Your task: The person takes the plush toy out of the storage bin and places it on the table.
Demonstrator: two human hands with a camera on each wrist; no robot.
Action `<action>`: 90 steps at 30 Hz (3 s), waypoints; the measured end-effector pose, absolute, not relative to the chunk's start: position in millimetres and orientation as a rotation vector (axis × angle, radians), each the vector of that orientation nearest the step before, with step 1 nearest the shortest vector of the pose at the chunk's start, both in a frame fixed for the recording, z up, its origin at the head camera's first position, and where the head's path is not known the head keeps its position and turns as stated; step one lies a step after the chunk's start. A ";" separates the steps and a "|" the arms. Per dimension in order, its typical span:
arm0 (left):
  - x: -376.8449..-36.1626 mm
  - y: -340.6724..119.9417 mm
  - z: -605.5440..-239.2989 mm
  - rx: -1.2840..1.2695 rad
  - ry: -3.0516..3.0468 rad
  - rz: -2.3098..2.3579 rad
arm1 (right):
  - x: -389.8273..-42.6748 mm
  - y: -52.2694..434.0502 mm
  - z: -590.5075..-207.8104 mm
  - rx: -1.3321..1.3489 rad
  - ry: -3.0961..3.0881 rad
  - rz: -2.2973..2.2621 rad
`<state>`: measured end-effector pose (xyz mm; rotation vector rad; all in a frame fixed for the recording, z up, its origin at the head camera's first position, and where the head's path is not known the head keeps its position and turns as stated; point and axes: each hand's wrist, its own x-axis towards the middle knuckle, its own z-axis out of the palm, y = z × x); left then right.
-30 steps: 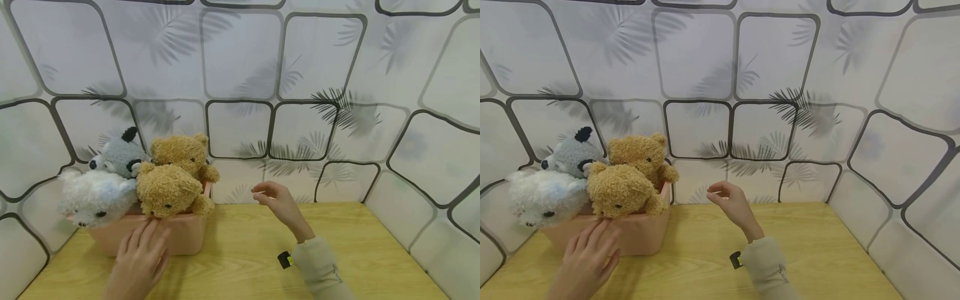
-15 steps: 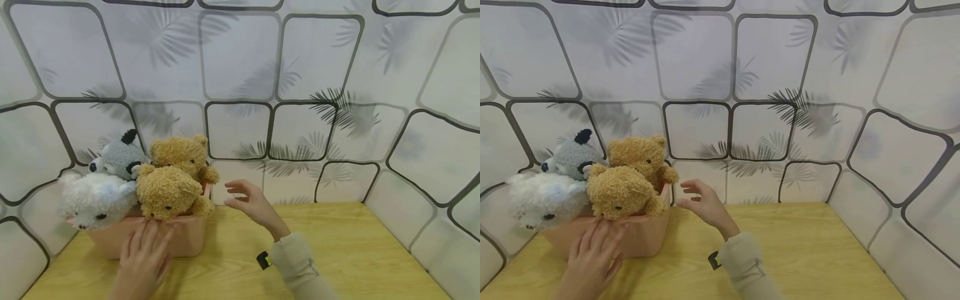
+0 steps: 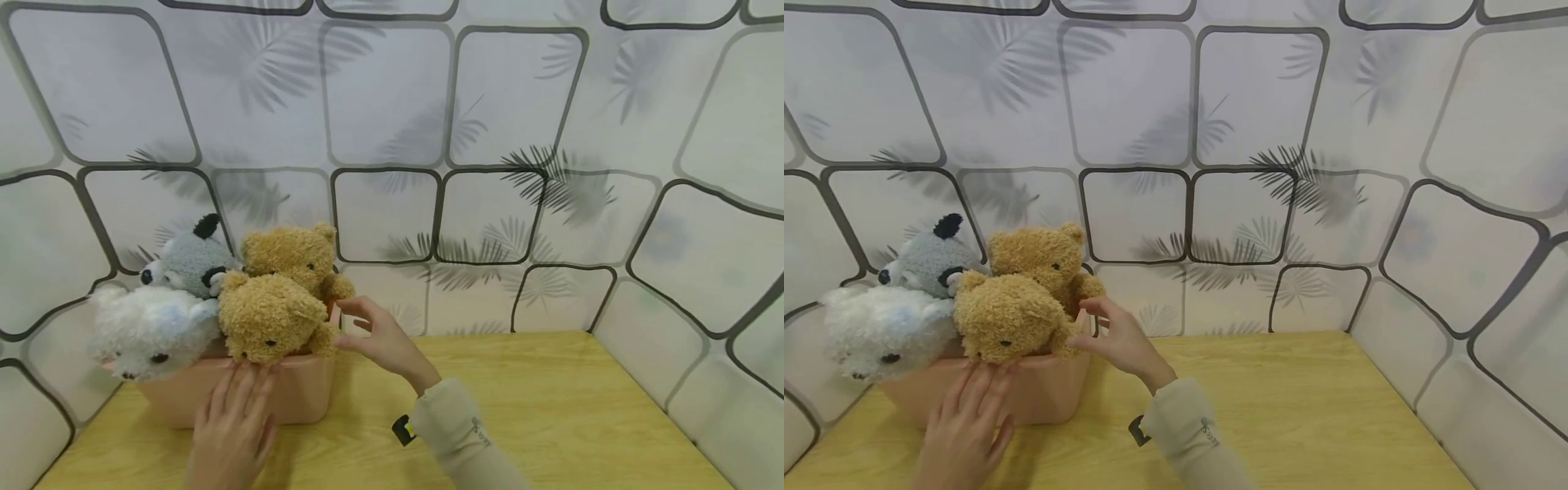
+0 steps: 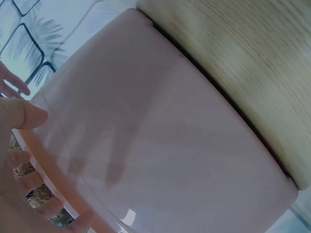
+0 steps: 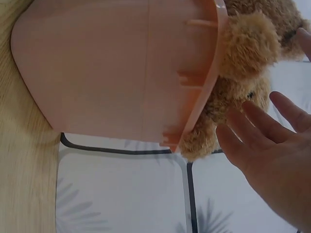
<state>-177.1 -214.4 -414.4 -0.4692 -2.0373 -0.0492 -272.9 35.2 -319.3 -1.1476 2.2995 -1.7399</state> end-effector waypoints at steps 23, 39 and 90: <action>-177.5 -214.6 -413.6 -0.478 -2.064 -0.044 | -268.5 -0.4 -312.0 -0.992 2.413 -1.583; -178.2 -215.2 -416.8 -0.477 -2.038 -0.044 | -282.6 -19.3 -324.6 -1.300 2.249 -1.693; -176.3 -213.2 -415.1 -0.457 -2.070 -0.062 | -274.7 -24.1 -324.0 -1.328 2.986 -1.613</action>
